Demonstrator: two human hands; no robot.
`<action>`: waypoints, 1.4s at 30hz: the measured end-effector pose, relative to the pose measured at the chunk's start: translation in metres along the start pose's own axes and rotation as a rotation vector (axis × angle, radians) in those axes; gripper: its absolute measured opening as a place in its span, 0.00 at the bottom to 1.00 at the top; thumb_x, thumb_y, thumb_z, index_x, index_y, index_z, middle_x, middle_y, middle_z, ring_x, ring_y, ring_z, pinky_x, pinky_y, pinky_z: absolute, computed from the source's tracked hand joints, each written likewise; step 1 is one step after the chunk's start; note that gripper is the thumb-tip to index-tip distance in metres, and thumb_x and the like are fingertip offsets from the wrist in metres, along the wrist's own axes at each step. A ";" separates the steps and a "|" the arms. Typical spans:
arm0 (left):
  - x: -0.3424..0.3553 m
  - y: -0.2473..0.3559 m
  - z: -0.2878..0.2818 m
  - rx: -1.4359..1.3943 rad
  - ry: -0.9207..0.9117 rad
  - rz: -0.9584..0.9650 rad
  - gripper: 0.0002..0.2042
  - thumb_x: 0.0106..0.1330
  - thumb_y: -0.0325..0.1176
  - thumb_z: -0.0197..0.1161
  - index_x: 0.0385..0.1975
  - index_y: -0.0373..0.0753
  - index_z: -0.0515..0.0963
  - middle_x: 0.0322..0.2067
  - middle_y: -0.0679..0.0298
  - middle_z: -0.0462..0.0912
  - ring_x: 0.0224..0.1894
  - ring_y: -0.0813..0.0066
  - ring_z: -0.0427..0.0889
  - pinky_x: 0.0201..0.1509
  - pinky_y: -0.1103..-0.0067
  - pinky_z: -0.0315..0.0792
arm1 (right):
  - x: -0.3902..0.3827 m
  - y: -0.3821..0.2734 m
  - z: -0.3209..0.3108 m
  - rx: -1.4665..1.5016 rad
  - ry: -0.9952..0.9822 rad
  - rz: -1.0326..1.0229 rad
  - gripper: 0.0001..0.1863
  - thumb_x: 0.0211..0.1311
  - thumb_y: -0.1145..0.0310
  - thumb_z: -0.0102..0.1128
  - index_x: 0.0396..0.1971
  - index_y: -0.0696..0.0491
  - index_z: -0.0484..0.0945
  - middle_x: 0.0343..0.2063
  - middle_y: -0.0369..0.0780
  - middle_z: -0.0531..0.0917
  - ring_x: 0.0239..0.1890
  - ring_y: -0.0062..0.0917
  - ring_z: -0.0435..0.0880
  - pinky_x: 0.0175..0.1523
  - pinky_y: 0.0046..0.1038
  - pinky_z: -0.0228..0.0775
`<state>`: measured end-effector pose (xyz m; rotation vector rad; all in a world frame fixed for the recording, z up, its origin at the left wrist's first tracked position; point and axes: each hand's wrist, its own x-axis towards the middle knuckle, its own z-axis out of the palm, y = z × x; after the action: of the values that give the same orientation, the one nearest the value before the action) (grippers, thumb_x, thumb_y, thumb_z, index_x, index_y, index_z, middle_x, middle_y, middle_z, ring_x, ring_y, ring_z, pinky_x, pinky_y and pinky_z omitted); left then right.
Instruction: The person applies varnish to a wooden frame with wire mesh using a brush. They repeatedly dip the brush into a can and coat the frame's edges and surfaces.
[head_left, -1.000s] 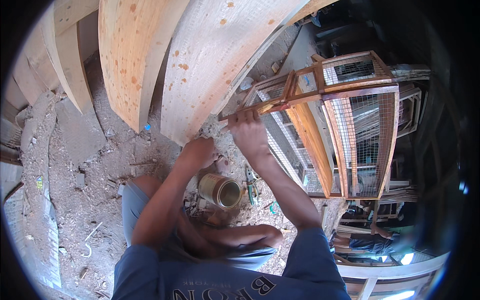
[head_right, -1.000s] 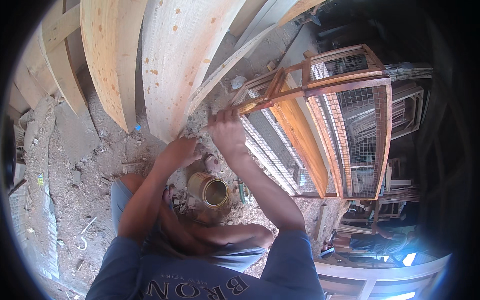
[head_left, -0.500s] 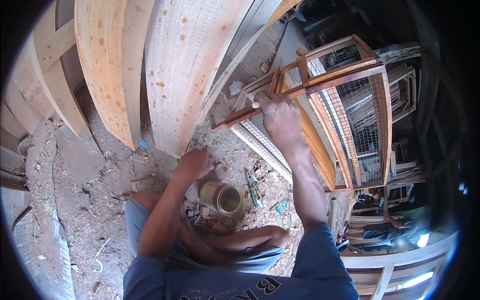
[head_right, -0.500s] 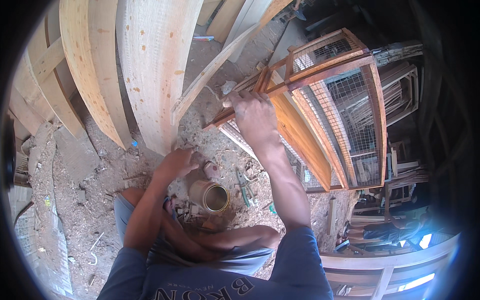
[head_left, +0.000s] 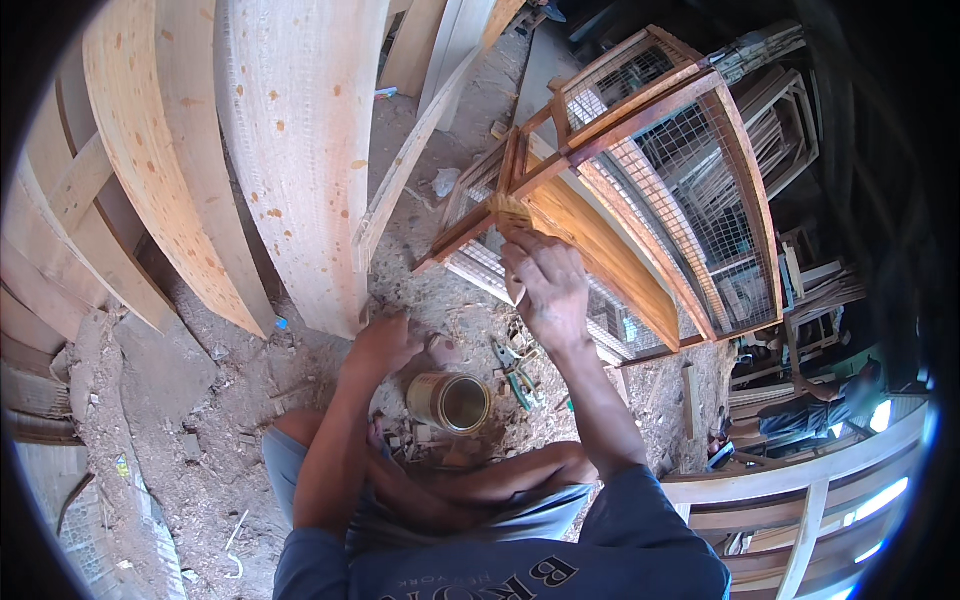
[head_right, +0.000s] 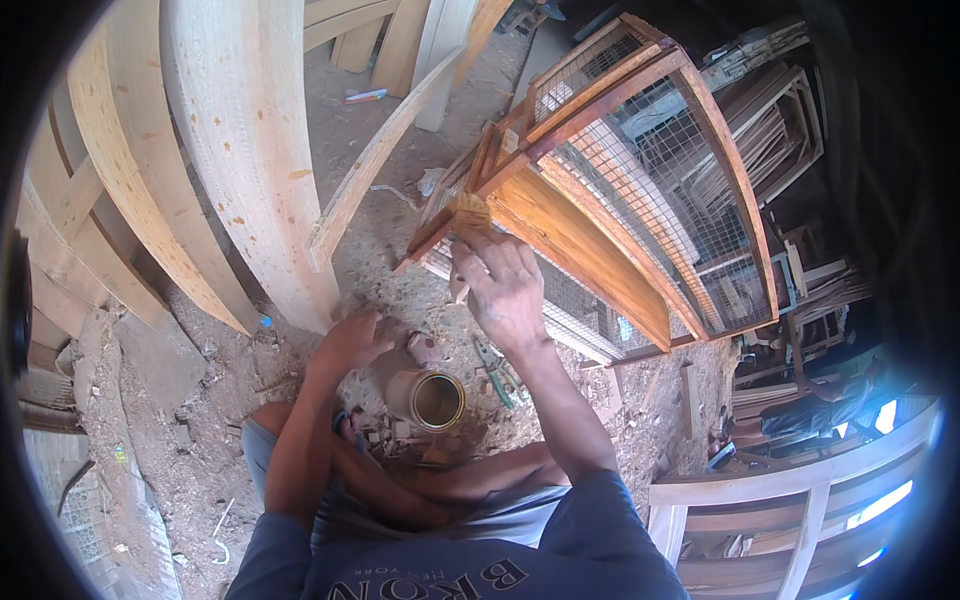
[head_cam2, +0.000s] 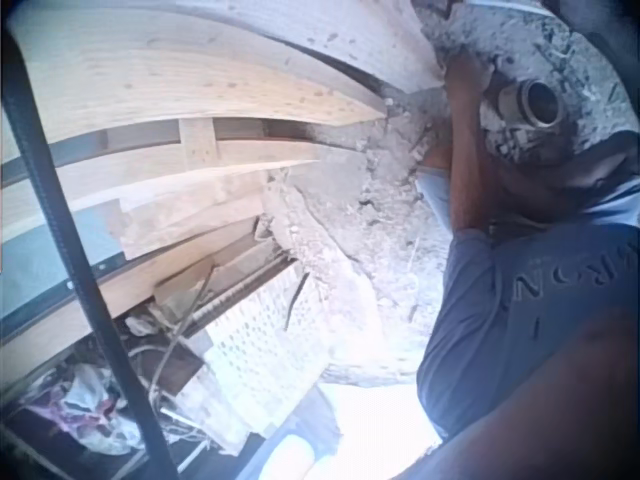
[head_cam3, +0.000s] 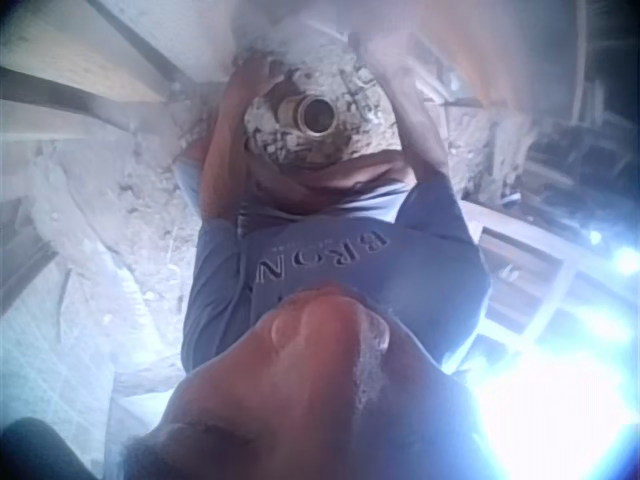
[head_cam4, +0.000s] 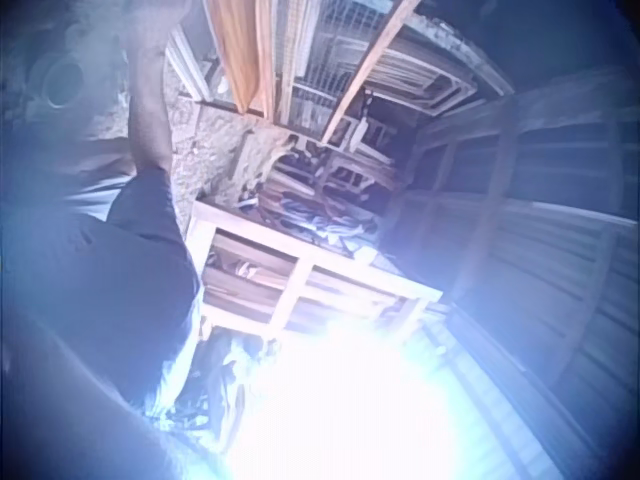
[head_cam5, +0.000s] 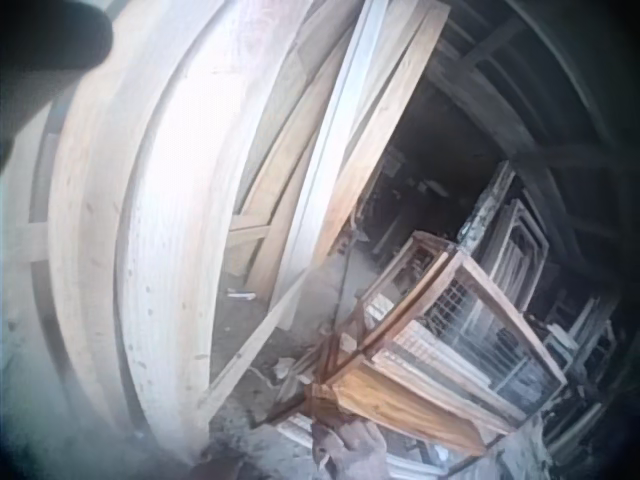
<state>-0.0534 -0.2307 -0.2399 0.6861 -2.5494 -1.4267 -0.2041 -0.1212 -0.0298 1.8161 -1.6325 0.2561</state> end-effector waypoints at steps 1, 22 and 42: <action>0.001 -0.001 0.002 0.007 -0.001 0.018 0.33 0.59 0.47 0.68 0.57 0.26 0.72 0.52 0.39 0.80 0.57 0.44 0.78 0.61 0.62 0.71 | -0.010 -0.001 0.007 -0.001 -0.030 -0.020 0.17 0.48 0.77 0.69 0.41 0.50 0.81 0.44 0.36 0.85 0.47 0.31 0.84 0.51 0.33 0.75; 0.008 -0.014 0.001 0.104 -0.083 0.000 0.35 0.61 0.49 0.67 0.64 0.32 0.68 0.50 0.38 0.81 0.55 0.40 0.79 0.60 0.58 0.73 | -0.057 0.020 -0.047 0.278 0.386 0.431 0.11 0.58 0.77 0.70 0.40 0.55 0.81 0.45 0.43 0.87 0.41 0.31 0.89 0.42 0.27 0.83; 0.017 -0.029 0.009 0.137 -0.178 -0.084 0.39 0.61 0.53 0.67 0.66 0.33 0.66 0.55 0.39 0.79 0.60 0.43 0.76 0.63 0.61 0.70 | -0.048 0.120 -0.164 0.005 -0.025 0.768 0.07 0.66 0.72 0.62 0.40 0.59 0.79 0.38 0.41 0.88 0.38 0.33 0.89 0.42 0.32 0.81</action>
<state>-0.0618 -0.2442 -0.2704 0.7238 -2.8082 -1.4073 -0.2800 0.0156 0.1084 1.1162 -2.2826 0.5679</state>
